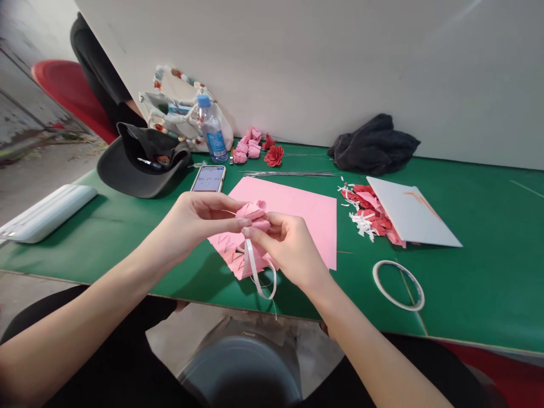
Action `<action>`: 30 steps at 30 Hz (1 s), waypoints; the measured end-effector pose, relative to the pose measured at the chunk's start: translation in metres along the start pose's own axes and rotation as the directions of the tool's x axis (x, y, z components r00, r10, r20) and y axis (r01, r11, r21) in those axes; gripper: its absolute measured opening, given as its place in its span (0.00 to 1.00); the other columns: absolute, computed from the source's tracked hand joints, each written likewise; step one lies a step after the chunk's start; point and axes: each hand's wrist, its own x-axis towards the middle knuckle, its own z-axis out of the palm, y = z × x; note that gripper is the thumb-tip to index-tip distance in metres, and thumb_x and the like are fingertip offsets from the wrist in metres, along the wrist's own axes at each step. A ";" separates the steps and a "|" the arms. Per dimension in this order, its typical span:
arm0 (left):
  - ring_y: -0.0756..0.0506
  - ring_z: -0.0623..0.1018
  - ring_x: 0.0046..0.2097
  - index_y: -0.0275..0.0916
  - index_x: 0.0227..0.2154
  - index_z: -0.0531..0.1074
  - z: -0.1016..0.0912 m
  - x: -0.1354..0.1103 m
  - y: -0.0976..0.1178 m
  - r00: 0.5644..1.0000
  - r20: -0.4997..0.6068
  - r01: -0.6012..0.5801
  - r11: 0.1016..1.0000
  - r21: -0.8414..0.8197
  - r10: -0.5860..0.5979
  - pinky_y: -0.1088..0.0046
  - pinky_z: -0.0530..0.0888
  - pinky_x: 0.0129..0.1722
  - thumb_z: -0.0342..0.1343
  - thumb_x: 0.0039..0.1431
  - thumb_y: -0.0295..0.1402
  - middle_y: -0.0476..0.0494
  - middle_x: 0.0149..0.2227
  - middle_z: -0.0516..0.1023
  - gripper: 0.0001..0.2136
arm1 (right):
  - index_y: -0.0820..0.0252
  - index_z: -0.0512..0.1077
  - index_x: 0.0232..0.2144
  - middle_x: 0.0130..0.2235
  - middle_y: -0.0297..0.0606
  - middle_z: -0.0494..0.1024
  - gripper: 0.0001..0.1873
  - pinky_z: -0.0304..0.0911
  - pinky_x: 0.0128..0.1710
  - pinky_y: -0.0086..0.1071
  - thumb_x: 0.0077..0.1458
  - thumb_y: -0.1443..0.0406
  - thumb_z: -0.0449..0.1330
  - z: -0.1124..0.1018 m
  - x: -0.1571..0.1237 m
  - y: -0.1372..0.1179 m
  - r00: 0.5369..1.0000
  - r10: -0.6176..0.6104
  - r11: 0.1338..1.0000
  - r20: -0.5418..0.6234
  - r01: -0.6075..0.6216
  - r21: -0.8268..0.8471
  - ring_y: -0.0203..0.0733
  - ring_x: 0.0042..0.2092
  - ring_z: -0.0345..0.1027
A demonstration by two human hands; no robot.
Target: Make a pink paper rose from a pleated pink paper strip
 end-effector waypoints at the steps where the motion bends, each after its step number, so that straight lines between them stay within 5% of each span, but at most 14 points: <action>1: 0.41 0.84 0.41 0.38 0.37 0.82 0.000 0.000 -0.001 1.000 0.003 0.004 1.000 -0.002 -0.004 0.69 0.80 0.43 0.70 0.50 0.32 0.43 0.38 0.85 0.11 | 0.60 0.80 0.34 0.32 0.37 0.82 0.15 0.72 0.38 0.35 0.49 0.54 0.70 0.000 0.001 0.001 1.000 -0.006 1.000 0.001 0.006 0.016 0.41 0.34 0.77; 8: 0.39 0.84 0.42 0.40 0.34 0.84 -0.001 0.002 -0.003 0.997 -0.073 -0.007 0.999 0.044 0.011 0.66 0.80 0.43 0.72 0.45 0.31 0.44 0.35 0.86 0.11 | 0.59 0.80 0.34 0.34 0.38 0.84 0.18 0.73 0.40 0.37 0.46 0.52 0.71 -0.001 0.003 0.004 0.999 0.042 0.996 0.014 -0.043 0.074 0.43 0.35 0.79; 14: 0.42 0.83 0.44 0.43 0.39 0.83 -0.002 0.001 0.003 0.999 0.029 -0.017 1.000 0.016 0.016 0.70 0.80 0.44 0.68 0.53 0.34 0.46 0.39 0.86 0.09 | 0.59 0.80 0.34 0.31 0.38 0.84 0.19 0.74 0.40 0.39 0.46 0.51 0.71 -0.003 0.004 0.002 0.999 0.047 0.994 0.000 -0.047 0.104 0.43 0.32 0.79; 20: 0.42 0.83 0.42 0.43 0.37 0.84 -0.003 0.003 0.004 0.999 0.033 -0.012 0.999 0.031 0.011 0.70 0.80 0.43 0.70 0.51 0.34 0.46 0.38 0.86 0.09 | 0.58 0.81 0.36 0.28 0.36 0.83 0.19 0.73 0.45 0.41 0.49 0.50 0.69 -0.003 0.003 -0.001 0.998 0.055 0.994 0.021 -0.057 0.094 0.43 0.32 0.79; 30: 0.44 0.82 0.39 0.40 0.31 0.84 0.006 -0.003 0.005 0.986 -0.037 -0.154 0.966 0.206 0.165 0.72 0.79 0.38 0.70 0.49 0.33 0.44 0.36 0.84 0.06 | 0.57 0.82 0.36 0.28 0.37 0.82 0.18 0.71 0.47 0.40 0.53 0.49 0.66 0.000 0.004 -0.003 0.998 0.043 0.995 0.034 -0.046 0.088 0.45 0.37 0.79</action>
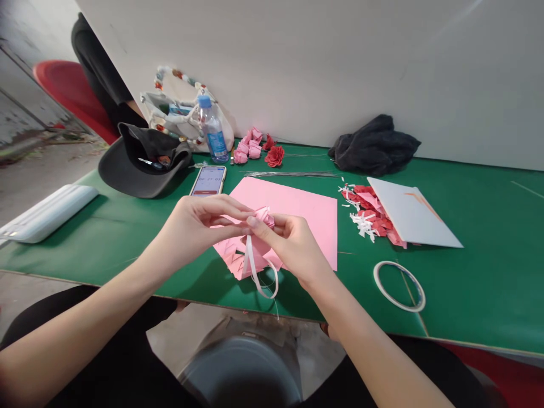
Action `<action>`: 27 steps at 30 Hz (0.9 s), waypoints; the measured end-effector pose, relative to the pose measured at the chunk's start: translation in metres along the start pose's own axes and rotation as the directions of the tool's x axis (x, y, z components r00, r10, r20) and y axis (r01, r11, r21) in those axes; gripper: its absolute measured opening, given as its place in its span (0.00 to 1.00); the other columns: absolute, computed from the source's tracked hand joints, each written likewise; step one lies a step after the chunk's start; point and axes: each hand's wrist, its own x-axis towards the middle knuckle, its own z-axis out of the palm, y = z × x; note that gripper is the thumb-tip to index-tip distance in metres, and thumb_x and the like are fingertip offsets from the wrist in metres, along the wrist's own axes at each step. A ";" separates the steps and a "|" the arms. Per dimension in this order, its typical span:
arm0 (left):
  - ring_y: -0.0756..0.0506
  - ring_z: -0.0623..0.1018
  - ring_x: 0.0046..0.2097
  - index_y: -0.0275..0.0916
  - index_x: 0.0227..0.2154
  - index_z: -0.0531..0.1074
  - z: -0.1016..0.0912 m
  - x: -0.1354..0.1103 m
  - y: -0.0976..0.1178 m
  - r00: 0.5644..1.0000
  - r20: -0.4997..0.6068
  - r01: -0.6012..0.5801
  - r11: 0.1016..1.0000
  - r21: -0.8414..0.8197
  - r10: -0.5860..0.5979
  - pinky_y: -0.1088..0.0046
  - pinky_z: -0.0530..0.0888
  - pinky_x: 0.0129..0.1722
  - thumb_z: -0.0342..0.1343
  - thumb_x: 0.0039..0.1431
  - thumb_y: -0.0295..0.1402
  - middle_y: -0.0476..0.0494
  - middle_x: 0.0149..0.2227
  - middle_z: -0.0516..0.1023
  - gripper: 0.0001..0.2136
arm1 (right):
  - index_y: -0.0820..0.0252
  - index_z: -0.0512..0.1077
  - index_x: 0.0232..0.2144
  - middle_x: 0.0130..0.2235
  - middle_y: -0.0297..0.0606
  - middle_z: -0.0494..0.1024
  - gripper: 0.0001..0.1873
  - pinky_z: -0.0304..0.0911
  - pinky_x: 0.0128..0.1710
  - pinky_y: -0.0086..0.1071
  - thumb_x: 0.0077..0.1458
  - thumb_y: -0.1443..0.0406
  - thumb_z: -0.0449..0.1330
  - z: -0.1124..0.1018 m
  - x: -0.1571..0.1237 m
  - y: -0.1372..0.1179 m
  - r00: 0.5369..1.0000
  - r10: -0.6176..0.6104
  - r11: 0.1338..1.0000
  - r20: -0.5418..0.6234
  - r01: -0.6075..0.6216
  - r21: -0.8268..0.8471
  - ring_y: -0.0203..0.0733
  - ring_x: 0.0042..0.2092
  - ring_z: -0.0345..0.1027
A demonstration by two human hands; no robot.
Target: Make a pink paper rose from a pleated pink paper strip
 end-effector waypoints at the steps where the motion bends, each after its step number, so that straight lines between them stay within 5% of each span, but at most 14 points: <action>1: 0.44 0.82 0.39 0.41 0.32 0.84 0.000 0.000 0.001 1.000 0.002 0.002 1.000 -0.009 -0.002 0.72 0.79 0.38 0.70 0.49 0.33 0.44 0.36 0.84 0.06 | 0.57 0.82 0.36 0.29 0.36 0.82 0.17 0.71 0.46 0.40 0.54 0.50 0.65 0.000 0.000 0.000 1.000 -0.011 1.000 0.001 0.011 0.001 0.45 0.36 0.79; 6: 0.42 0.82 0.44 0.44 0.48 0.80 -0.006 -0.001 0.006 0.992 0.055 0.123 0.986 -0.115 -0.118 0.68 0.80 0.45 0.67 0.55 0.37 0.44 0.44 0.84 0.17 | 0.56 0.81 0.35 0.28 0.35 0.82 0.12 0.73 0.41 0.37 0.57 0.55 0.64 -0.006 -0.001 -0.001 0.997 -0.079 0.997 0.008 0.080 -0.017 0.42 0.35 0.78; 12: 0.42 0.82 0.43 0.44 0.44 0.82 -0.011 0.002 0.004 0.972 0.188 0.147 0.989 -0.030 -0.139 0.70 0.79 0.42 0.65 0.57 0.40 0.46 0.40 0.85 0.13 | 0.58 0.81 0.35 0.33 0.37 0.83 0.13 0.72 0.44 0.38 0.55 0.55 0.66 -0.006 -0.001 -0.004 0.995 -0.085 0.996 0.053 0.085 -0.012 0.44 0.38 0.78; 20: 0.46 0.82 0.40 0.40 0.42 0.81 -0.010 0.002 0.001 0.984 0.129 0.128 0.991 -0.040 -0.122 0.74 0.78 0.40 0.67 0.55 0.35 0.47 0.36 0.84 0.12 | 0.56 0.69 0.40 0.35 0.37 0.83 0.22 0.71 0.37 0.36 0.48 0.54 0.71 -0.007 0.000 -0.001 0.998 0.022 1.000 -0.063 -0.020 0.020 0.42 0.35 0.78; 24: 0.45 0.83 0.41 0.38 0.39 0.81 -0.011 0.004 0.003 0.988 0.055 0.145 0.986 -0.084 -0.141 0.74 0.79 0.40 0.68 0.54 0.37 0.45 0.37 0.85 0.11 | 0.56 0.67 0.32 0.41 0.39 0.80 0.19 0.69 0.49 0.43 0.52 0.51 0.67 -0.006 0.000 0.003 0.969 -0.168 0.975 -0.183 0.135 -0.176 0.46 0.47 0.75; 27: 0.45 0.83 0.41 0.39 0.39 0.81 -0.011 0.004 0.004 0.990 0.052 0.138 0.984 -0.114 -0.133 0.73 0.80 0.41 0.67 0.55 0.37 0.45 0.39 0.85 0.11 | 0.57 0.72 0.27 0.50 0.41 0.75 0.14 0.62 0.58 0.45 0.55 0.54 0.65 -0.001 -0.002 0.004 0.945 -0.299 0.904 -0.130 0.236 -0.357 0.48 0.57 0.68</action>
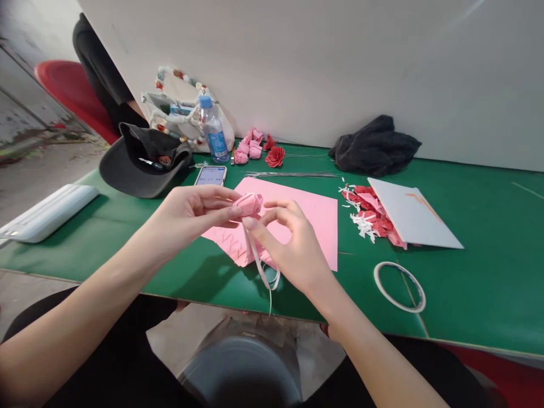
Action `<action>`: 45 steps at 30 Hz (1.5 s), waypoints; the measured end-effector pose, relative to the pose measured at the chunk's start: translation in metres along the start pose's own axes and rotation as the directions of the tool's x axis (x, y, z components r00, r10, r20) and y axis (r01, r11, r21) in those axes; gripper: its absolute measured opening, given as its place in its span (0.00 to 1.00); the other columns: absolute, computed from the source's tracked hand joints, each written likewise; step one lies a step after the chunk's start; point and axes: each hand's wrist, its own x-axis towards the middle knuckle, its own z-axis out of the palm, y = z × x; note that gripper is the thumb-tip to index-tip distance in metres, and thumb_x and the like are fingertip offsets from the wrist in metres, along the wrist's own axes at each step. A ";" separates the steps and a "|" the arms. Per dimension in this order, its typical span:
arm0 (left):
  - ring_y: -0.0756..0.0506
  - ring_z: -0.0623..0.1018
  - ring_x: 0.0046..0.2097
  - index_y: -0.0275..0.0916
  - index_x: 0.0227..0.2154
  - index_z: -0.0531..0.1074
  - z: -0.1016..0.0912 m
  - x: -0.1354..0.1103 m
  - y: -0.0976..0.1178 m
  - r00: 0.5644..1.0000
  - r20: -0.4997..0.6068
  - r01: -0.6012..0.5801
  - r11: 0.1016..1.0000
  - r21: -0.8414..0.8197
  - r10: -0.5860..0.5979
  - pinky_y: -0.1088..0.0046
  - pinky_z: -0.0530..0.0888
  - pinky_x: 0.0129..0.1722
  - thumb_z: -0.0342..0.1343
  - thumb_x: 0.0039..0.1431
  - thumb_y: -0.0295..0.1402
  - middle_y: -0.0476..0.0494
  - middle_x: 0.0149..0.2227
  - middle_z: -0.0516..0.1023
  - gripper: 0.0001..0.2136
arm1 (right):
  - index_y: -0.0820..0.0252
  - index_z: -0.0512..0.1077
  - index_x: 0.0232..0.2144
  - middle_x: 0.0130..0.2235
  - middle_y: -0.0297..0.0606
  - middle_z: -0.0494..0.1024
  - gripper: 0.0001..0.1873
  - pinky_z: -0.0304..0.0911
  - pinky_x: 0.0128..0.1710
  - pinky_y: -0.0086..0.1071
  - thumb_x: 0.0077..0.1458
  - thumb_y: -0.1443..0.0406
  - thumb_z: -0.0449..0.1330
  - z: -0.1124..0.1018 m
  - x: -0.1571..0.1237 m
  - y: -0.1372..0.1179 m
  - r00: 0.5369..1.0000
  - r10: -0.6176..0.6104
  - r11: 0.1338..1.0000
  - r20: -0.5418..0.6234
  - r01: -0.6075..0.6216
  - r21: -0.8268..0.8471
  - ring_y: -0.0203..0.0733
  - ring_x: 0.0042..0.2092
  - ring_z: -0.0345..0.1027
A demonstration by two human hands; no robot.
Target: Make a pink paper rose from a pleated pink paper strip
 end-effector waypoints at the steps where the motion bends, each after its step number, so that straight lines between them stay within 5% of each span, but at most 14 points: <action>1: 0.45 0.84 0.41 0.39 0.40 0.81 0.000 0.000 0.000 1.000 0.007 -0.006 1.000 -0.006 0.006 0.73 0.80 0.41 0.67 0.55 0.36 0.45 0.40 0.85 0.11 | 0.56 0.74 0.26 0.51 0.41 0.74 0.12 0.60 0.60 0.44 0.56 0.56 0.65 0.001 -0.001 -0.001 0.999 -0.026 0.999 0.021 0.026 -0.026 0.47 0.58 0.66; 6: 0.45 0.83 0.43 0.39 0.39 0.81 -0.004 0.001 0.003 0.997 -0.059 -0.056 0.998 -0.010 0.055 0.76 0.79 0.42 0.68 0.54 0.35 0.46 0.41 0.85 0.10 | 0.56 0.75 0.26 0.54 0.39 0.73 0.08 0.58 0.61 0.44 0.55 0.60 0.65 -0.010 -0.001 -0.007 0.988 0.042 0.990 0.152 -0.021 -0.138 0.48 0.60 0.65; 11: 0.46 0.83 0.42 0.39 0.37 0.81 -0.009 0.002 0.006 0.985 -0.153 -0.076 0.997 0.000 0.075 0.77 0.80 0.40 0.69 0.52 0.36 0.47 0.38 0.85 0.10 | 0.54 0.75 0.25 0.50 0.36 0.78 0.10 0.58 0.60 0.46 0.53 0.57 0.67 -0.042 0.007 -0.007 0.873 0.275 0.933 0.402 -0.143 -0.329 0.51 0.58 0.67; 15: 0.46 0.83 0.40 0.41 0.37 0.81 -0.008 -0.001 0.006 0.995 -0.083 -0.063 0.998 0.004 0.063 0.78 0.80 0.39 0.69 0.53 0.36 0.48 0.38 0.85 0.09 | 0.54 0.74 0.43 0.48 0.38 0.79 0.18 0.64 0.55 0.43 0.58 0.50 0.61 -0.039 0.012 -0.001 0.941 0.154 0.987 0.301 -0.131 -0.098 0.46 0.52 0.72; 21: 0.47 0.84 0.40 0.42 0.38 0.81 -0.002 -0.004 0.004 0.997 -0.022 -0.069 0.998 0.010 0.069 0.77 0.79 0.41 0.68 0.54 0.35 0.49 0.38 0.85 0.09 | 0.59 0.78 0.35 0.36 0.37 0.81 0.14 0.71 0.44 0.35 0.58 0.54 0.64 -0.007 0.005 -0.002 0.962 0.098 0.978 0.256 -0.141 0.155 0.41 0.40 0.76; 45: 0.42 0.83 0.42 0.38 0.38 0.82 0.004 -0.002 -0.005 0.999 0.015 -0.052 0.999 -0.007 0.052 0.66 0.80 0.46 0.67 0.54 0.36 0.43 0.40 0.85 0.10 | 0.59 0.81 0.35 0.34 0.38 0.84 0.11 0.75 0.41 0.37 0.53 0.58 0.68 -0.004 0.003 -0.006 0.955 0.192 0.906 0.226 -0.261 0.333 0.42 0.37 0.78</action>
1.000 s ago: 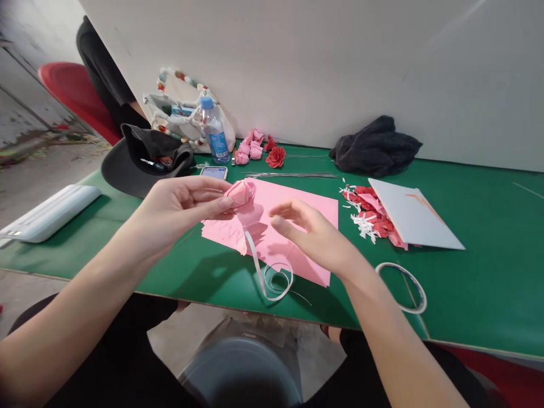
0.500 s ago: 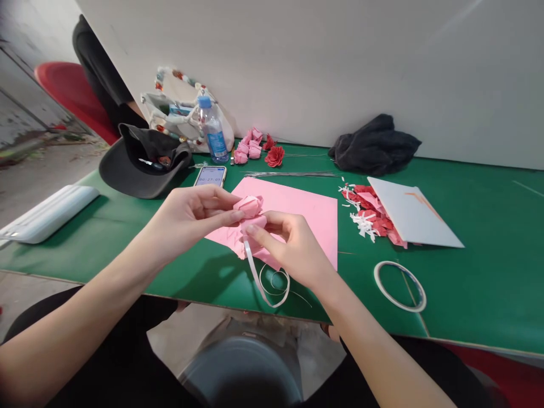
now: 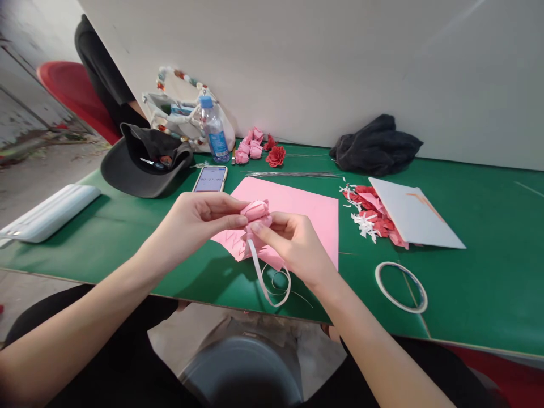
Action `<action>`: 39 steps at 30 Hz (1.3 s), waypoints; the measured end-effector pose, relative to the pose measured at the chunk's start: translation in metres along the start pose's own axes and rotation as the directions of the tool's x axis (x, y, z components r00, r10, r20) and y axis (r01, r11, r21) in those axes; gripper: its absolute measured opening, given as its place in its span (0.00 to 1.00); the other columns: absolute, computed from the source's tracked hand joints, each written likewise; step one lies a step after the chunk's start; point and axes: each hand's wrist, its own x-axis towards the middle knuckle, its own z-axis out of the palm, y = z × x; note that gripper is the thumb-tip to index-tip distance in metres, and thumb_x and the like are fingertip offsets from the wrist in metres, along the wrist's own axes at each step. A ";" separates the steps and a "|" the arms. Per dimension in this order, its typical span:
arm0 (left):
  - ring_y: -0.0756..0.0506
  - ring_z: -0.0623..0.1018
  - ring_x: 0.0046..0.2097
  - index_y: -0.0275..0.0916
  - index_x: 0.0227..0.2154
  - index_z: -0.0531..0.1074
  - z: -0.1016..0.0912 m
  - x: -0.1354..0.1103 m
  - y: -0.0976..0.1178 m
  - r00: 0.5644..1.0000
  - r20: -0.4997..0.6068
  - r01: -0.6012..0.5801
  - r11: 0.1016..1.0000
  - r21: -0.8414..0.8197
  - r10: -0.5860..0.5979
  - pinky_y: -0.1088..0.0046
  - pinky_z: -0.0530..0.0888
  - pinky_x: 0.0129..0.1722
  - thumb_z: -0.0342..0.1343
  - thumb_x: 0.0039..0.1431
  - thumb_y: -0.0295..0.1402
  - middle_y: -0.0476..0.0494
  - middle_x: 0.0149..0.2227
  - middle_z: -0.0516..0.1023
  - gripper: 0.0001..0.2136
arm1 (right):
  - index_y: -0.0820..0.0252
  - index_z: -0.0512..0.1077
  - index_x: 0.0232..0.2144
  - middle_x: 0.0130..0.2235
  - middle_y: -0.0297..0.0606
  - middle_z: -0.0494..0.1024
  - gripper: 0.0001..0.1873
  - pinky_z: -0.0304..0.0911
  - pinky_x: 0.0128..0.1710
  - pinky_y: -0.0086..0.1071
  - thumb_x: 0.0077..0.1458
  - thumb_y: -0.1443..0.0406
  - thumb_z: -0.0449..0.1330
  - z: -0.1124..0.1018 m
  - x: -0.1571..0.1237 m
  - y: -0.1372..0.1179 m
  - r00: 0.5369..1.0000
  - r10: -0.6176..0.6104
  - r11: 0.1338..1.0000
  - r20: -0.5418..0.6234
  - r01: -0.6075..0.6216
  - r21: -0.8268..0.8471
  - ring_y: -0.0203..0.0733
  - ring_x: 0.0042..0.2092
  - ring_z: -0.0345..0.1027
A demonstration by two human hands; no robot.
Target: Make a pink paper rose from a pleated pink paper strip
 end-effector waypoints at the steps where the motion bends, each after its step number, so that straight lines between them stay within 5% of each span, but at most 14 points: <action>1: 0.42 0.83 0.41 0.39 0.38 0.82 0.000 0.000 0.001 1.000 0.009 0.011 1.000 -0.003 -0.011 0.66 0.80 0.46 0.67 0.54 0.37 0.44 0.40 0.85 0.11 | 0.59 0.82 0.35 0.35 0.38 0.84 0.11 0.75 0.42 0.37 0.53 0.58 0.68 0.000 0.000 0.000 1.000 -0.003 1.000 -0.003 0.003 -0.001 0.43 0.37 0.78; 8: 0.42 0.83 0.43 0.39 0.40 0.82 0.003 -0.002 0.008 0.997 0.024 0.080 0.996 -0.042 -0.079 0.66 0.80 0.47 0.63 0.59 0.39 0.43 0.40 0.85 0.11 | 0.58 0.82 0.35 0.36 0.39 0.84 0.11 0.74 0.43 0.38 0.52 0.58 0.69 -0.003 -0.001 -0.002 1.000 -0.013 1.000 -0.010 0.012 -0.008 0.43 0.38 0.78; 12: 0.41 0.83 0.45 0.38 0.40 0.83 0.004 -0.001 0.006 0.997 0.040 0.073 0.994 -0.081 -0.070 0.65 0.80 0.49 0.66 0.56 0.36 0.43 0.40 0.85 0.10 | 0.59 0.81 0.34 0.36 0.39 0.84 0.11 0.73 0.44 0.38 0.52 0.58 0.68 -0.004 0.000 -0.001 1.000 0.008 0.999 0.004 -0.008 -0.039 0.43 0.39 0.78; 18: 0.41 0.83 0.42 0.39 0.34 0.83 0.002 0.000 0.000 0.997 -0.078 0.021 0.999 0.027 -0.019 0.67 0.80 0.45 0.71 0.49 0.34 0.45 0.36 0.85 0.09 | 0.59 0.81 0.33 0.33 0.38 0.83 0.10 0.72 0.43 0.38 0.51 0.59 0.69 -0.004 0.003 0.002 0.999 0.037 0.998 -0.001 -0.037 -0.049 0.42 0.36 0.77; 29: 0.40 0.84 0.41 0.39 0.35 0.79 0.005 -0.002 0.000 1.000 -0.014 -0.016 0.999 0.046 0.016 0.66 0.81 0.41 0.68 0.53 0.41 0.42 0.39 0.84 0.12 | 0.59 0.81 0.31 0.31 0.38 0.82 0.11 0.72 0.46 0.41 0.51 0.57 0.69 -0.007 0.003 -0.002 0.999 0.031 0.997 0.043 -0.028 -0.065 0.43 0.37 0.77; 39: 0.40 0.84 0.41 0.39 0.32 0.79 0.004 0.001 0.000 0.998 -0.052 -0.026 1.000 -0.016 0.025 0.68 0.81 0.40 0.71 0.49 0.36 0.44 0.38 0.84 0.10 | 0.58 0.81 0.38 0.35 0.37 0.83 0.11 0.73 0.43 0.38 0.53 0.59 0.68 -0.012 0.001 -0.006 0.997 0.002 0.997 0.078 0.004 -0.083 0.42 0.37 0.77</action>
